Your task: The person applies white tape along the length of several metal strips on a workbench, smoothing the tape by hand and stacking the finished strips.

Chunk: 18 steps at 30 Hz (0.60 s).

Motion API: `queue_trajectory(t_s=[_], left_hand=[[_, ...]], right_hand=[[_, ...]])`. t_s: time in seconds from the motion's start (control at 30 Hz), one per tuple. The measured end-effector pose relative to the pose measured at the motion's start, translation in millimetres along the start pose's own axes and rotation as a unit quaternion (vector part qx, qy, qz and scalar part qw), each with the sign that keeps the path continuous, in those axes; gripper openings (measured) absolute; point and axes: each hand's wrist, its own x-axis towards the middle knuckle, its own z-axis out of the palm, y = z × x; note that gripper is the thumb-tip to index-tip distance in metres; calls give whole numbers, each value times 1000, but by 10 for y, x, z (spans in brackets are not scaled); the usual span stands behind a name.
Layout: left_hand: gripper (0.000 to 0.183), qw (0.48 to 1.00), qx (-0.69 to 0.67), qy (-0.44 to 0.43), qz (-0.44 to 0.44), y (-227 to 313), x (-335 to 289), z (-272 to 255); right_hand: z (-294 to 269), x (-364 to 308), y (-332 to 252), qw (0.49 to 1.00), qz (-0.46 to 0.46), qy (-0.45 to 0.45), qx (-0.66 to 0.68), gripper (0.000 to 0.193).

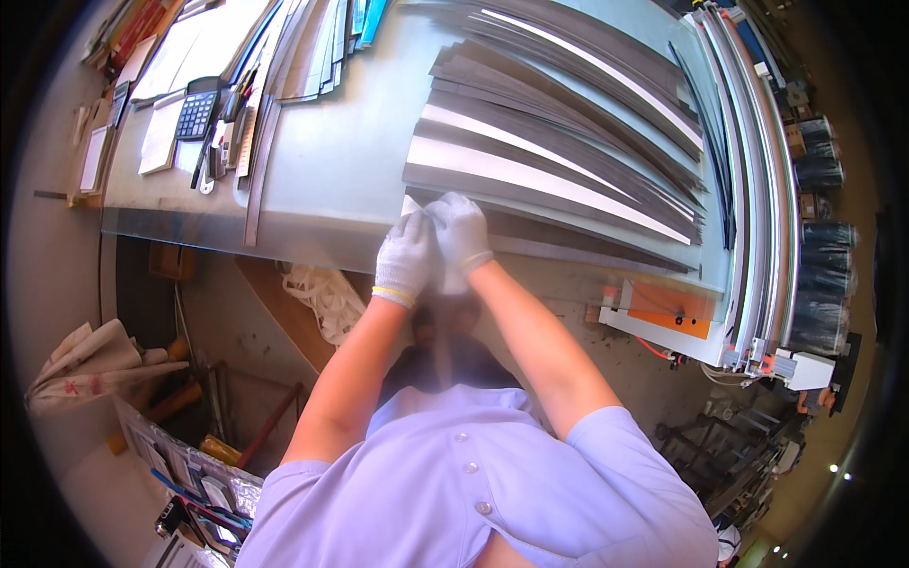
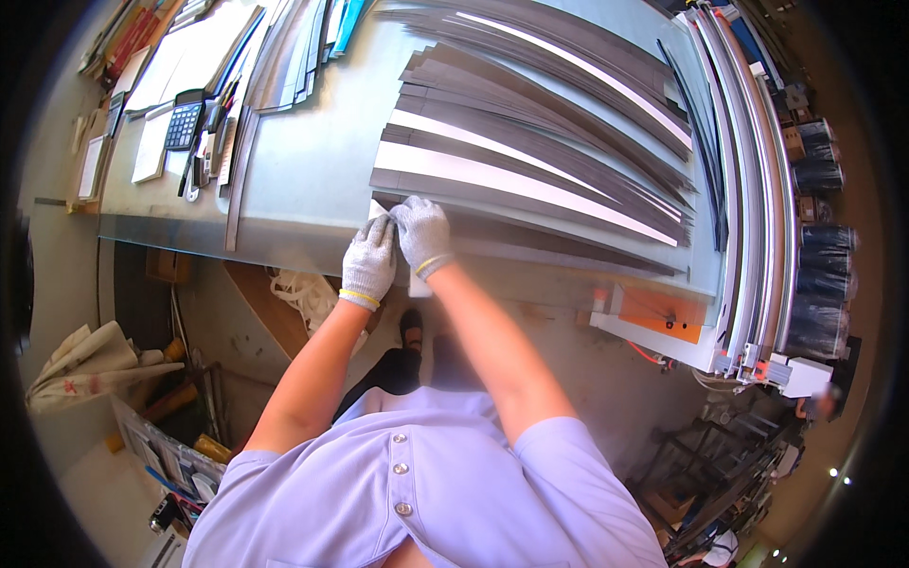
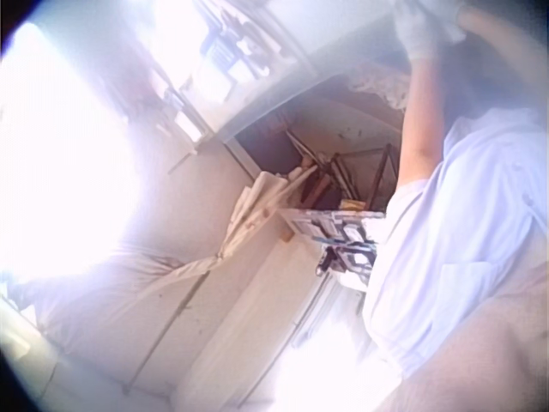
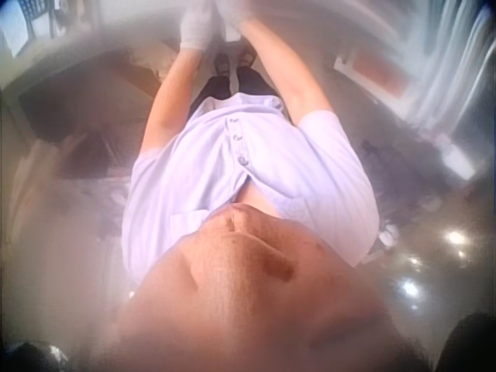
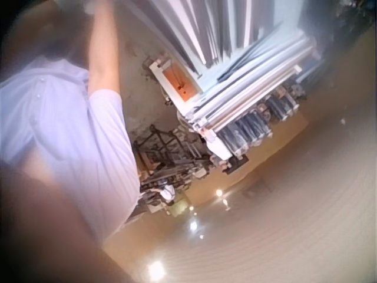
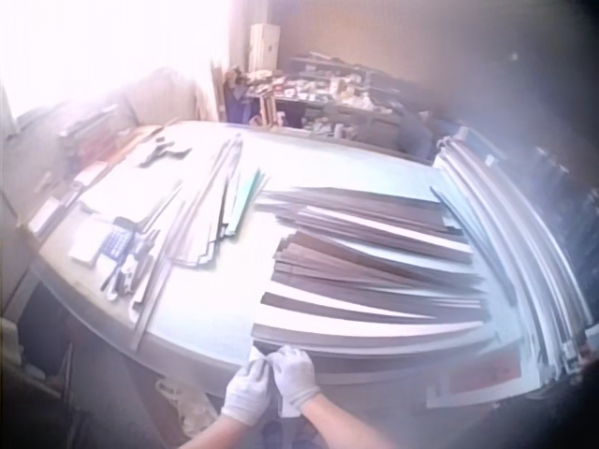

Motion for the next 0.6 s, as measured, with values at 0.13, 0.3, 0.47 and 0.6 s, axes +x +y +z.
queue_trajectory(t_s=[0.13, 0.3, 0.47, 0.6], left_hand=[[38, 999, 31, 25, -6, -86, -41, 40], [35, 999, 15, 24, -22, -68, -14, 25], [37, 997, 70, 20, -22, -78, 72, -32], [44, 994, 88, -45, -45, -129, 173, -99]], right_hand=[[-105, -100, -51, 999, -41, 26, 22, 12], [-124, -94, -80, 998, 18, 29, 52, 10], [50, 125, -26, 998, 69, -8, 11, 17], [182, 215, -70, 996, 81, -11, -31, 18]])
